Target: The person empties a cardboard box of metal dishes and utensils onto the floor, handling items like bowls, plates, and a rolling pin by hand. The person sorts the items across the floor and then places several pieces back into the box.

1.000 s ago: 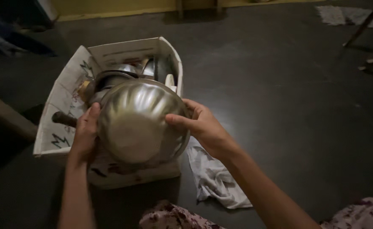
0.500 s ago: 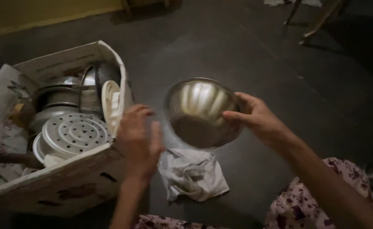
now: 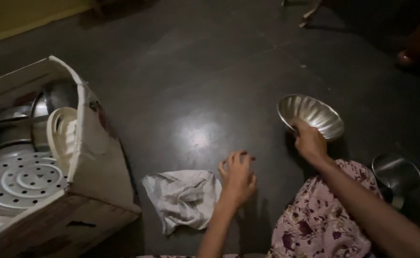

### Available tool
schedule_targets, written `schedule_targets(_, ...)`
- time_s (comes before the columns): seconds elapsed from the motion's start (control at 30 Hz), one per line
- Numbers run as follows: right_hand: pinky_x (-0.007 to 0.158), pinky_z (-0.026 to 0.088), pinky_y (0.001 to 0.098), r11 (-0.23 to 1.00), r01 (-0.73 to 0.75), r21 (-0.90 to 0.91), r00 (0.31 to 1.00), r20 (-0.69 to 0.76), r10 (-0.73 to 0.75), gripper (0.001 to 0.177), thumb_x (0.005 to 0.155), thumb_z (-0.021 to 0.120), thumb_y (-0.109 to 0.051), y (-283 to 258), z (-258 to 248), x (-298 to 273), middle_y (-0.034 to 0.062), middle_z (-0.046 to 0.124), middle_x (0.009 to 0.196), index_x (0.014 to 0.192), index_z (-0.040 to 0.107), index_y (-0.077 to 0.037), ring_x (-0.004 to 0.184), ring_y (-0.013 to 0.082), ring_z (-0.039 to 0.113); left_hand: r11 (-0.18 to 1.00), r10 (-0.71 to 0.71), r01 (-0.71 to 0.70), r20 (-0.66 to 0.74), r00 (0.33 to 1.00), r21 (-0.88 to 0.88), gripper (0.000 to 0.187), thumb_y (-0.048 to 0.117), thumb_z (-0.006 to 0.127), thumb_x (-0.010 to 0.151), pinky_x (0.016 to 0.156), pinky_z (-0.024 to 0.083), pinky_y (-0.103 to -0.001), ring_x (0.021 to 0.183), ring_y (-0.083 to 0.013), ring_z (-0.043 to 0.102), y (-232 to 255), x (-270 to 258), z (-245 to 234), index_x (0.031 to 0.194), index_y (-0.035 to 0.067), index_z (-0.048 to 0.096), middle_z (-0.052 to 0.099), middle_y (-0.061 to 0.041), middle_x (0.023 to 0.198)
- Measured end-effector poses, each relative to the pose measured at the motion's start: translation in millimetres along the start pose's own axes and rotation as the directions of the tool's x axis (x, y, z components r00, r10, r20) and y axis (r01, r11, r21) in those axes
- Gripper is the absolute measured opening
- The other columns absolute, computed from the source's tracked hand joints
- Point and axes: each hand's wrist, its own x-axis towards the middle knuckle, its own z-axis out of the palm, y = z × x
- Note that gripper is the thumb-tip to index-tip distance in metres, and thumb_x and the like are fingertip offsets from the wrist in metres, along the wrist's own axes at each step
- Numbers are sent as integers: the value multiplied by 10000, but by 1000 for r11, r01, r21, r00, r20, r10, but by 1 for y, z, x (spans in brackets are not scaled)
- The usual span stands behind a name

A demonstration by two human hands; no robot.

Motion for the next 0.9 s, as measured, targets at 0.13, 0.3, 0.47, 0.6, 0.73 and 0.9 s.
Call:
schedule_targets(0.13,912,544,478,995,87,-51,977,-190,-95,465,824,600,107,14,9,13,186,711,1234,1233,695,-95,1080,392,690,999,34,-33,46,998,-16,515,142,741,795,1125,199,-658,1403,-337,371,14,7,26,1289,126,597,481,-140,1422)
schedule_targets(0.3,933,526,526,982,-187,-31,972,-154,180,484,828,663,69,30,25,23,229,705,1174,1276,682,-114,1061,409,691,1000,23,-24,124,992,1,514,133,730,815,1123,174,-695,1410,-327,362,27,12,36,1305,118,579,481,-147,1405)
schedule_targets(0.47,949,553,526,976,-203,-81,969,-157,188,441,892,653,39,37,29,20,233,715,1191,1291,712,-140,1073,415,700,999,30,-29,72,997,-16,510,95,708,815,1134,175,-682,1455,-354,339,30,7,36,1307,123,578,479,-154,1429)
schedule_targets(0.6,963,556,519,956,-272,-107,961,-78,265,432,927,651,13,41,33,22,227,724,1175,1314,710,-169,1082,399,704,998,-48,53,176,983,-25,495,93,698,847,1152,101,-708,1492,-359,282,31,7,30,1322,124,563,464,-157,1438)
schedule_targets(0.73,957,562,519,958,-256,-130,966,-75,248,484,886,656,44,59,54,28,219,720,1192,1316,705,-175,1067,392,720,999,-46,47,151,987,-6,522,93,699,833,1157,119,-699,1488,-362,295,30,0,18,1333,128,552,461,-154,1452)
schedule_targets(0.9,978,547,513,974,-187,-129,981,-67,180,397,909,648,-6,62,53,23,206,721,1210,1265,748,-151,1129,411,685,1000,-14,12,94,996,17,489,115,714,835,1112,150,-707,1456,-362,329,16,-9,-2,1297,123,551,469,-156,1418)
